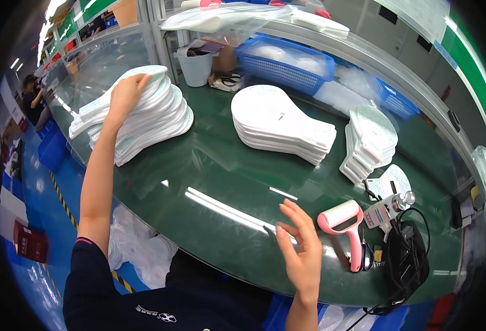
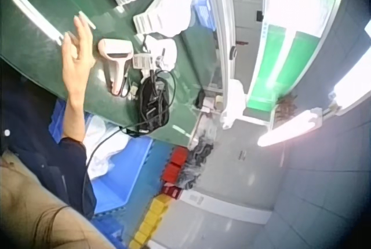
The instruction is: The person picks up white plastic shoe insoles from a stack on a green workbench. They use a small abrasive block to rub the patterned surface of the insole, then use a pink lint roller to roll over the same surface. The person repeats this process on multiple insoles, placing the finished items back into a stack.
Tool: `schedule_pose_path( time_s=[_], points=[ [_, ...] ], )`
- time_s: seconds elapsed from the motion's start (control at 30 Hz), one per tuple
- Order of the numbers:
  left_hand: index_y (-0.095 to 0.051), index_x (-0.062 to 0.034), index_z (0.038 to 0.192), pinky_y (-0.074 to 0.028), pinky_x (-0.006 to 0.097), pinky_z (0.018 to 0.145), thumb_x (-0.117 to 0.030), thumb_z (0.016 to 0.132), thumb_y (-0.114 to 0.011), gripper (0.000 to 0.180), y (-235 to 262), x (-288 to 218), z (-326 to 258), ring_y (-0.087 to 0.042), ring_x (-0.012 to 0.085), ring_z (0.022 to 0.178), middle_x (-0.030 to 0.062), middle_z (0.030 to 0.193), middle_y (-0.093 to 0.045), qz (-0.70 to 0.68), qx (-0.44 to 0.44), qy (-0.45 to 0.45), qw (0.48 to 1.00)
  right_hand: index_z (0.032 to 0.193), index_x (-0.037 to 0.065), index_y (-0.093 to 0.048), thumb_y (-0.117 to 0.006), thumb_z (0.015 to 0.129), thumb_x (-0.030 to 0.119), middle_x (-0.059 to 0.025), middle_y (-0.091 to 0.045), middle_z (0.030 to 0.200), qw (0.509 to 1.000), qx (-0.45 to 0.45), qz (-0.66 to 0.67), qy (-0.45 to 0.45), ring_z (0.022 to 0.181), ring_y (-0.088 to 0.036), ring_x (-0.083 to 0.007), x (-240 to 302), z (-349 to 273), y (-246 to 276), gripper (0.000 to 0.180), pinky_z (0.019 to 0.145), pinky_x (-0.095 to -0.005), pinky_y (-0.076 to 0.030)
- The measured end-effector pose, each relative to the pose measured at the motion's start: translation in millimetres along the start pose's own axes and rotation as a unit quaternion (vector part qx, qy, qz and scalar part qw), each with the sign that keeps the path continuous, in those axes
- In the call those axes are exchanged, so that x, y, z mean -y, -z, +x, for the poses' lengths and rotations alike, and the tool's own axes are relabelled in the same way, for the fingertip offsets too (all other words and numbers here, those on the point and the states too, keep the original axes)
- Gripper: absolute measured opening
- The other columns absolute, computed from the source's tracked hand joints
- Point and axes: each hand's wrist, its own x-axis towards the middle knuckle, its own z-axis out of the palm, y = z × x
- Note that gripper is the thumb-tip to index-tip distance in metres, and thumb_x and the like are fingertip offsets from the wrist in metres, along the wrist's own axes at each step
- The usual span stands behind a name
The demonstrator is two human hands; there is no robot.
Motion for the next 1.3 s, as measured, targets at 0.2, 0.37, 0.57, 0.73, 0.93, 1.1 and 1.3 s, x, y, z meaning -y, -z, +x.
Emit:
schedule_pose_path(
  time_s=[0.2,0.37,0.57,0.73,0.93,1.1,1.3],
  points=[
    [-0.060,-0.0073,0.088,-0.044,0.037,0.054,-0.032,0.087,-0.043,0.030,60,-40,-13,-0.056,0.0340,0.061,0.0154,0.069,-0.059,-0.085,-0.293,-0.055,0.951,0.110,0.000,-0.052,-0.052,0.079,-0.001,-0.0135,-0.047,0.118,1.000,0.014,-0.002,0.004,0.104,-0.050,-0.0206,1,-10,-17,0.031,0.082,-0.0294,-0.046],
    [-0.060,-0.0040,0.087,-0.039,0.021,0.049,-0.016,0.083,-0.054,0.014,98,-99,-69,-0.048,0.0102,0.048,0.0055,0.058,-0.053,-0.171,-0.326,-0.117,0.922,0.127,0.000,-0.032,-0.050,0.079,-0.005,-0.0187,-0.047,0.118,0.984,0.079,0.158,0.002,0.105,-0.050,-0.0239,13,-21,-43,0.052,0.086,-0.0318,-0.043],
    [-0.061,-0.0030,0.085,-0.044,0.022,0.049,-0.010,0.075,-0.063,0.013,97,-137,-164,-0.056,0.0140,0.051,0.0063,0.070,-0.060,-0.328,-0.029,-0.231,0.916,0.131,0.014,0.021,-0.052,0.079,-0.002,-0.0253,-0.023,0.132,0.954,0.053,0.291,-0.043,0.115,-0.040,-0.0311,8,-25,-55,0.091,0.094,-0.0392,-0.034],
    [-0.059,-0.0050,0.099,-0.048,0.026,0.051,-0.021,0.070,-0.067,0.033,81,-152,-203,-0.061,0.0195,0.060,0.0069,0.080,-0.063,-0.488,0.151,-0.374,0.774,0.134,0.009,0.006,-0.076,0.061,0.024,-0.0177,-0.020,0.134,0.913,0.013,0.406,-0.042,0.118,-0.035,-0.0290,-11,-47,-52,0.111,0.099,-0.0421,-0.026],
    [-0.045,-0.0014,0.117,-0.035,0.035,0.092,-0.012,0.070,-0.065,0.052,64,-144,-192,-0.042,0.0303,0.114,0.0161,0.120,-0.046,-0.444,0.135,-0.280,0.840,0.130,-0.004,-0.013,-0.062,0.072,0.033,-0.0225,-0.036,0.124,0.880,-0.028,0.464,-0.096,0.102,-0.049,-0.0393,11,-47,-34,0.085,0.090,-0.0466,-0.038],
    [-0.036,0.0031,0.120,-0.040,0.032,0.088,-0.001,0.074,-0.062,0.053,65,-139,-210,-0.048,0.0191,0.106,0.0156,0.113,-0.050,-0.674,0.364,0.008,0.643,0.132,0.003,-0.010,-0.046,0.077,0.056,-0.0180,-0.028,0.130,0.920,-0.108,0.368,-0.076,0.113,-0.038,-0.0351,15,-35,-15,0.084,0.090,-0.0475,-0.036],
    [-0.042,0.0036,0.110,-0.048,0.028,0.075,0.000,0.077,-0.060,0.038,81,-139,-219,-0.057,0.0162,0.090,0.0133,0.098,-0.058,-0.734,0.351,0.056,0.579,0.133,0.005,-0.012,-0.044,0.079,0.057,-0.0144,-0.023,0.134,0.908,-0.217,0.353,-0.064,0.120,-0.031,-0.0309,17,-30,-11,0.082,0.096,-0.0449,-0.029]
  ],
)
